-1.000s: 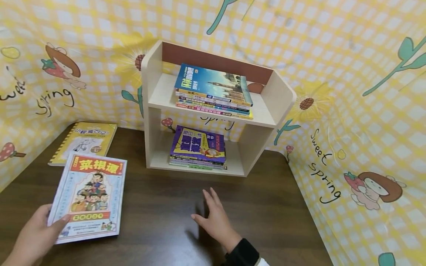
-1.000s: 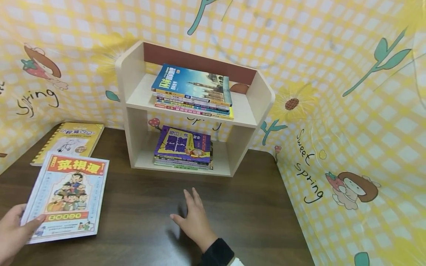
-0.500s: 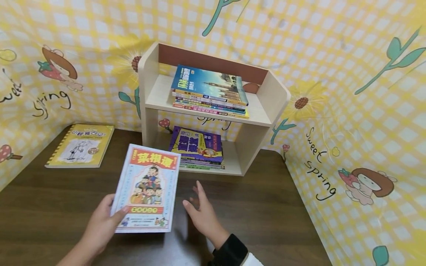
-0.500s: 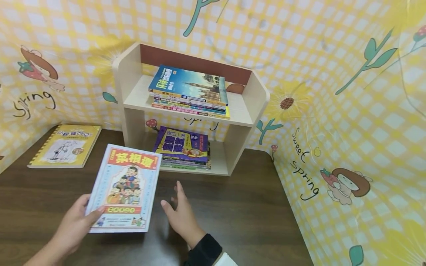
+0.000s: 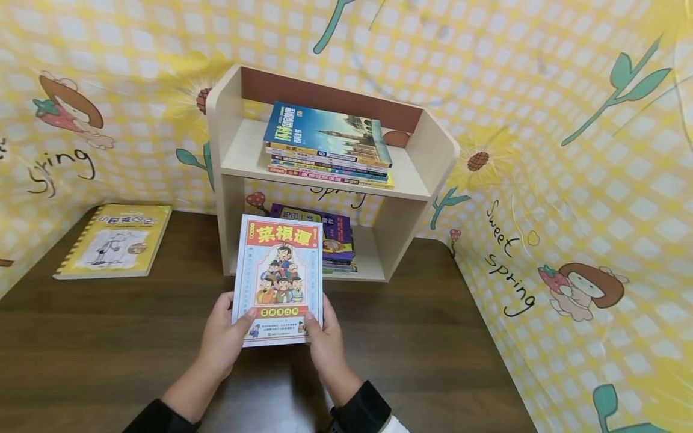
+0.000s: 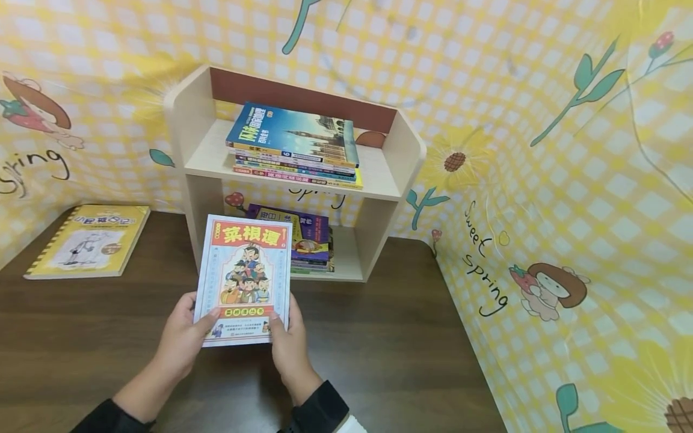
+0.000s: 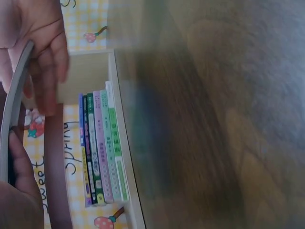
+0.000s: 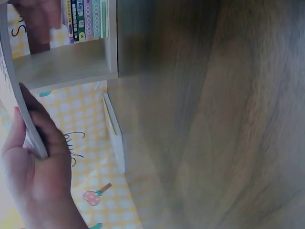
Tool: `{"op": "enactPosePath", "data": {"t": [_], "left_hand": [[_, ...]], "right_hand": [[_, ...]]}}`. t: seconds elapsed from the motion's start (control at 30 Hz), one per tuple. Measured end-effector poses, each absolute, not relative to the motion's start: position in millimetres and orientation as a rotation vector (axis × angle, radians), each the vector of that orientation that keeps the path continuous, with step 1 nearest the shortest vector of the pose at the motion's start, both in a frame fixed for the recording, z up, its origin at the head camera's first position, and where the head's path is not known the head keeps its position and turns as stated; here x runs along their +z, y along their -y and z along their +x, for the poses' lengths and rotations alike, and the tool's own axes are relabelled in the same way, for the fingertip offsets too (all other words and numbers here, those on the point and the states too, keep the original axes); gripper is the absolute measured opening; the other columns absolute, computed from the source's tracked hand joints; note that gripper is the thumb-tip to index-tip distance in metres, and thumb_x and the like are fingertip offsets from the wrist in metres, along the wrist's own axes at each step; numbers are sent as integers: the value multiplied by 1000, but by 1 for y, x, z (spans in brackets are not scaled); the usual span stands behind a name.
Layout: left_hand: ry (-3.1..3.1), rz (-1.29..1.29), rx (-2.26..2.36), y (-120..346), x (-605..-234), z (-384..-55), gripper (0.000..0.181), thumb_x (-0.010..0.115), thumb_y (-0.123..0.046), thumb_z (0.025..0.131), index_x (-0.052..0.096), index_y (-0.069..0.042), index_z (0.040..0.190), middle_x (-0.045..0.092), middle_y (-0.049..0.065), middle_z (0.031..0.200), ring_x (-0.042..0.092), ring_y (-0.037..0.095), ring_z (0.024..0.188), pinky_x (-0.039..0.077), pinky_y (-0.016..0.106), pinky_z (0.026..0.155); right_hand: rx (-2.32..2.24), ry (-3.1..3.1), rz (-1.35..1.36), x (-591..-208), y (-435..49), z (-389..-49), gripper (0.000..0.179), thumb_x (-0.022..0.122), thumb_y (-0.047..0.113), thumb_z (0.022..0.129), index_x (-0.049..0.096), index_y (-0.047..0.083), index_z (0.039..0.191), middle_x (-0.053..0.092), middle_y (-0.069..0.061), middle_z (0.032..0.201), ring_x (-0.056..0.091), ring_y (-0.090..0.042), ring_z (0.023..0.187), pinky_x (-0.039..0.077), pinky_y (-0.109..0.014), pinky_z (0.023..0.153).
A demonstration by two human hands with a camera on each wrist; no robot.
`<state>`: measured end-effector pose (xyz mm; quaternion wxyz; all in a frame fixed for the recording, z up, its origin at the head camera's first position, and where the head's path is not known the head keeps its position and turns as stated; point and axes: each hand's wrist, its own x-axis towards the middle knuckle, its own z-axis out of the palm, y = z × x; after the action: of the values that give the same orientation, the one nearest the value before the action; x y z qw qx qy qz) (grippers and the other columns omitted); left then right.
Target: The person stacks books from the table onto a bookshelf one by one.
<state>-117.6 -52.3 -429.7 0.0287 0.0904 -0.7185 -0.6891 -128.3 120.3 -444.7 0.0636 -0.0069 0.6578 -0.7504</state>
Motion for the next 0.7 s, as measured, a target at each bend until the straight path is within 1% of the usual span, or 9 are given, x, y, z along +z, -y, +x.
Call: {"op": "enactPosePath", "data": {"t": [0.13, 0.23, 0.37, 0.47, 0.6, 0.7], "left_hand": [[2181, 287, -2163, 46, -432, -121, 35, 45, -5, 101, 33, 5, 132, 61, 27, 116, 64, 3, 77, 54, 24, 67], [2168, 296, -2189, 43, -435, -121, 34, 45, -5, 101, 33, 5, 131, 62, 26, 115, 64, 2, 77, 54, 23, 67], [2196, 280, -2209, 42, -437, -121, 36, 48, -7, 100, 33, 4, 130, 62, 27, 117, 65, 3, 79, 54, 23, 68], [2250, 240, -2228, 45, -441, -120, 37, 53, -10, 99, 35, 4, 129, 63, 27, 117, 67, 9, 83, 54, 24, 69], [2322, 164, -2319, 55, -447, -118, 38, 56, -8, 97, 39, 6, 128, 64, 27, 115, 69, 19, 88, 56, 29, 70], [2391, 38, -2372, 66, -453, -116, 41, 59, -5, 95, 39, 9, 128, 65, 24, 111, 68, 21, 88, 56, 34, 69]], "right_hand": [[-2363, -1931, 81, -446, -121, -130, 50, 42, 10, 103, 30, 12, 151, 59, -12, 125, 64, -19, 96, 55, -30, 77], [-2391, -1896, 141, -444, -123, -130, 49, 43, 9, 103, 33, 15, 151, 62, -10, 121, 66, -20, 92, 56, -32, 74], [-2400, -1876, 171, -440, -127, -132, 49, 43, 7, 102, 35, 14, 150, 63, -13, 117, 67, -20, 87, 57, -32, 70], [-2380, -1898, 161, -438, -133, -134, 48, 43, 6, 102, 37, 13, 149, 63, -14, 117, 66, -19, 84, 55, -30, 66], [-2335, -1922, 158, -436, -143, -136, 47, 44, 5, 101, 41, 12, 147, 64, -15, 115, 65, -17, 79, 53, -27, 61], [-2296, -1918, 152, -436, -151, -137, 46, 44, 5, 101, 42, 12, 147, 64, -15, 111, 65, -16, 76, 53, -26, 58]]}}
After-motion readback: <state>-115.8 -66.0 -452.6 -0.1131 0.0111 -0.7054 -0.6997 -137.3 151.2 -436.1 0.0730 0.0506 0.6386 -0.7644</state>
